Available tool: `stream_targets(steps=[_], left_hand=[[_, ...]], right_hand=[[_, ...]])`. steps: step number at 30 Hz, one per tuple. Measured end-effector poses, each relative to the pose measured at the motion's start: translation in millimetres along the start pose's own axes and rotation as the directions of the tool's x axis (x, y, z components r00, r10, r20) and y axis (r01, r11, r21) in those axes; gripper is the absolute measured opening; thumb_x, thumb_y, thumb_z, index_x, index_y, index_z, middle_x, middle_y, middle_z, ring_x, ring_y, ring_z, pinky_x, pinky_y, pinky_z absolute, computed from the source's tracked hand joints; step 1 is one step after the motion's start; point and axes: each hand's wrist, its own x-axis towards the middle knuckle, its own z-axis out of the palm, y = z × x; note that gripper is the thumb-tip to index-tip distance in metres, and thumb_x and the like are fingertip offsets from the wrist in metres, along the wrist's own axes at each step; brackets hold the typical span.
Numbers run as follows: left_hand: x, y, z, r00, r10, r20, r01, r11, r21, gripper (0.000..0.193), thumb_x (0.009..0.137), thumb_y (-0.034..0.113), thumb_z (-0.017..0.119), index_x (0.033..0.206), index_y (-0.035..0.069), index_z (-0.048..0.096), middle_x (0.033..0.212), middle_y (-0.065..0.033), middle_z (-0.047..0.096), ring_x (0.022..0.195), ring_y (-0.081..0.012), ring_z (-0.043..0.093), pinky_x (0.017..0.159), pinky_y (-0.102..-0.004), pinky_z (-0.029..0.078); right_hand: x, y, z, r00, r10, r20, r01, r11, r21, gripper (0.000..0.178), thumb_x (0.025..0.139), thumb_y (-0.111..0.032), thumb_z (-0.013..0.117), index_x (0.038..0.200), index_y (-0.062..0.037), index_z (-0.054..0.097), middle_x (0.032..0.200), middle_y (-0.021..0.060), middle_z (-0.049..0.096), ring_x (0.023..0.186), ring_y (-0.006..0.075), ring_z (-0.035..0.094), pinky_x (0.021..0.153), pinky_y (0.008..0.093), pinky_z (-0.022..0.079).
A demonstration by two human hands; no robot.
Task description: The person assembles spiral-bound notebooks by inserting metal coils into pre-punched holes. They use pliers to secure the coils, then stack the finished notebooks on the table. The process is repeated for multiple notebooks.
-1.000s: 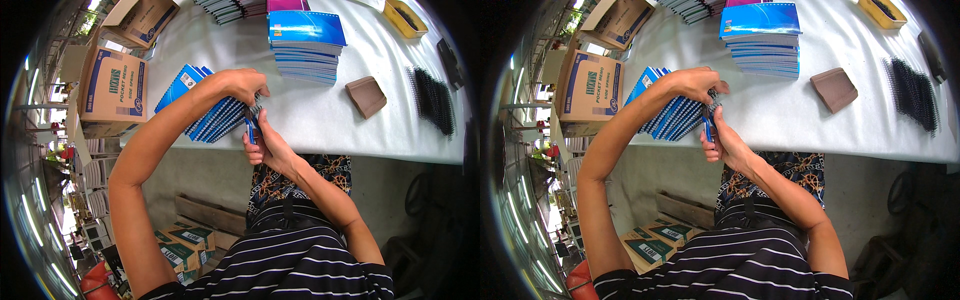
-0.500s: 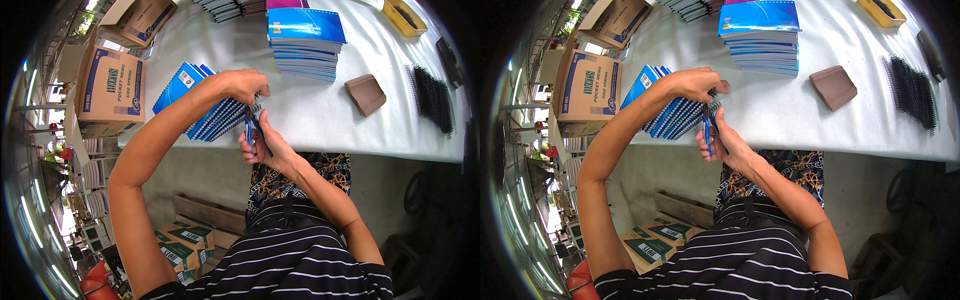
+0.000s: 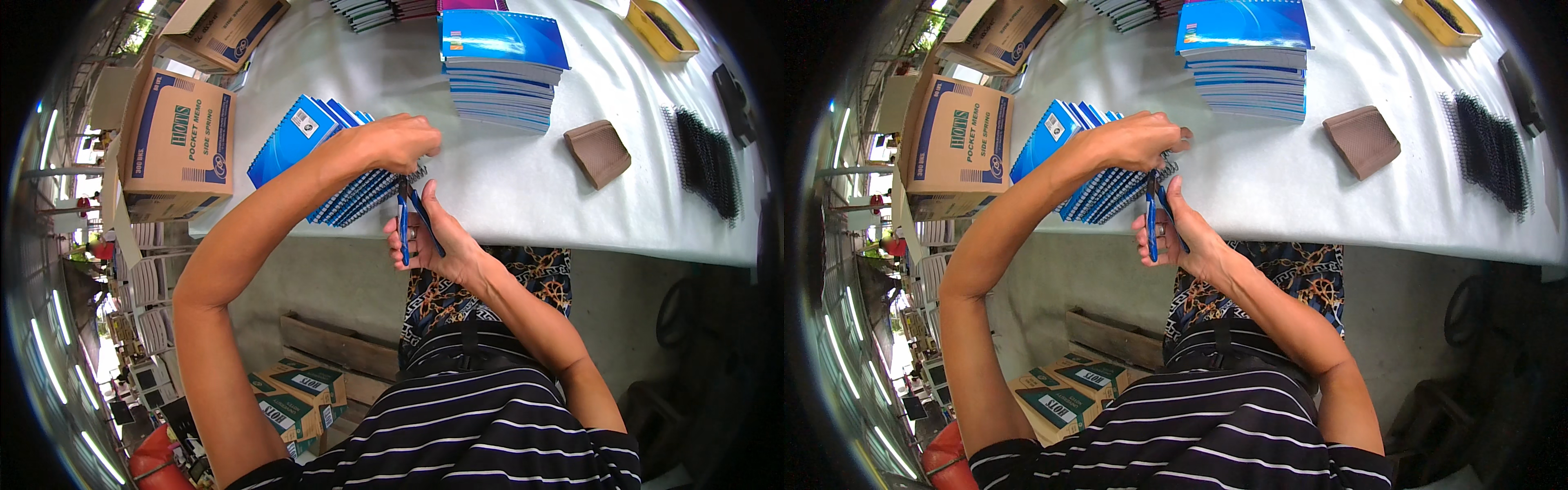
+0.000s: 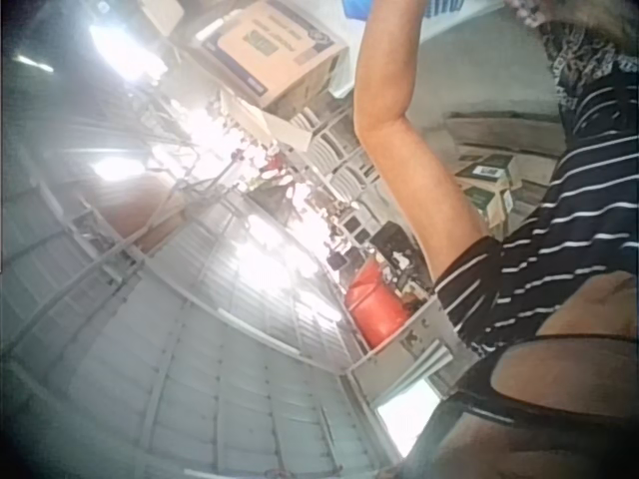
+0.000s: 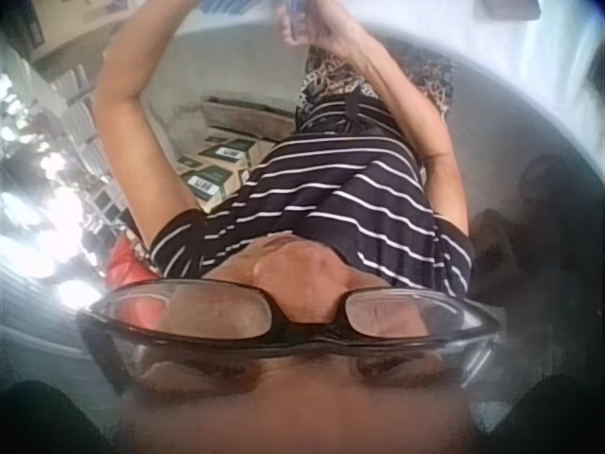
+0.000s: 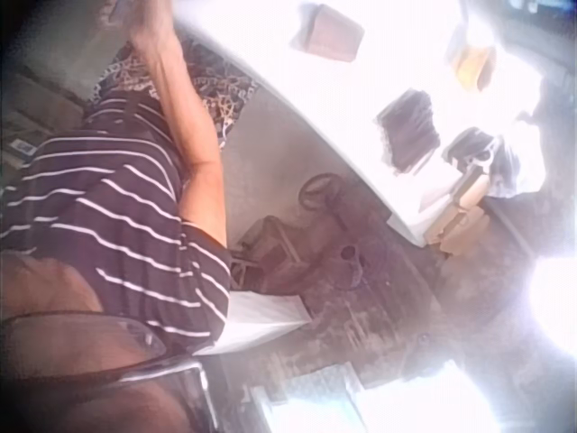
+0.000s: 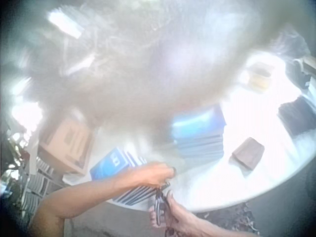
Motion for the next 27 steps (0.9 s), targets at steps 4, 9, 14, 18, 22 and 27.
stream_targets(steps=[4,9,14,18,22,27], left_hand=[[6,5,0,0.998,-0.013,0.061,0.006,0.994,0.107,0.034,0.072,0.001,0.070,0.106,-0.002,0.065,0.121,-0.0129,0.062,0.100,-0.0361,0.063,0.082,-0.0430,0.053],[2,10,2,0.998,-0.013,0.067,0.005,0.993,0.116,0.033,0.072,-0.001,0.070,0.104,-0.002,0.065,0.126,-0.0118,0.060,0.100,-0.0366,0.064,0.080,-0.0442,0.054],[2,10,1,0.999,-0.003,0.045,-0.001,0.996,0.085,0.033,0.072,-0.001,0.069,0.105,-0.003,0.065,0.126,-0.0119,0.060,0.099,-0.0366,0.064,0.079,-0.0445,0.054],[-1,7,5,0.999,0.025,-0.037,-0.024,0.999,0.042,0.020,0.071,0.000,0.067,0.091,0.000,0.063,0.101,-0.0145,0.063,0.092,-0.0364,0.063,0.074,-0.0445,0.052],[-1,6,6,0.997,0.068,-0.020,-0.065,0.993,0.098,0.028,0.073,-0.002,0.068,0.100,-0.004,0.064,0.123,-0.0148,0.060,0.094,-0.0373,0.065,0.076,-0.0443,0.055],[-3,20,8,0.998,0.053,-0.027,-0.046,0.975,0.217,0.023,0.071,-0.005,0.066,0.094,-0.005,0.062,0.116,-0.0161,0.061,0.087,-0.0376,0.066,0.070,-0.0438,0.056]], right_hand=[[22,2,-41,0.839,0.040,0.542,-0.216,0.940,0.264,0.084,0.086,-0.080,0.023,0.084,-0.0034,0.058,0.064,0.0022,0.046,0.058,0.0162,0.044,0.058,0.0312,0.043],[-2,7,-8,0.994,0.023,0.111,-0.026,0.999,0.032,0.085,0.086,-0.080,0.023,0.087,-0.0024,0.058,0.069,0.0041,0.051,0.061,0.0183,0.051,0.061,0.0336,0.047],[0,7,-12,1.000,-0.014,-0.002,0.014,1.000,-0.012,0.090,0.084,-0.082,0.020,0.090,-0.0014,0.060,0.072,0.0064,0.057,0.069,0.0214,0.060,0.069,0.0392,0.053],[-2,6,-6,1.000,-0.019,-0.012,0.019,1.000,0.001,0.087,0.084,-0.081,0.021,0.087,-0.0021,0.058,0.069,0.0050,0.053,0.064,0.0195,0.056,0.063,0.0369,0.050],[1,5,-12,0.997,0.033,0.073,-0.042,0.990,0.133,0.082,0.085,-0.081,0.024,0.080,-0.0043,0.053,0.061,0.0011,0.041,0.053,0.0142,0.040,0.051,0.0301,0.037],[-3,7,-17,0.997,0.039,0.065,-0.045,0.995,0.088,0.081,0.085,-0.080,0.025,0.080,-0.0039,0.052,0.061,0.0012,0.038,0.053,0.0142,0.035,0.051,0.0302,0.034]])
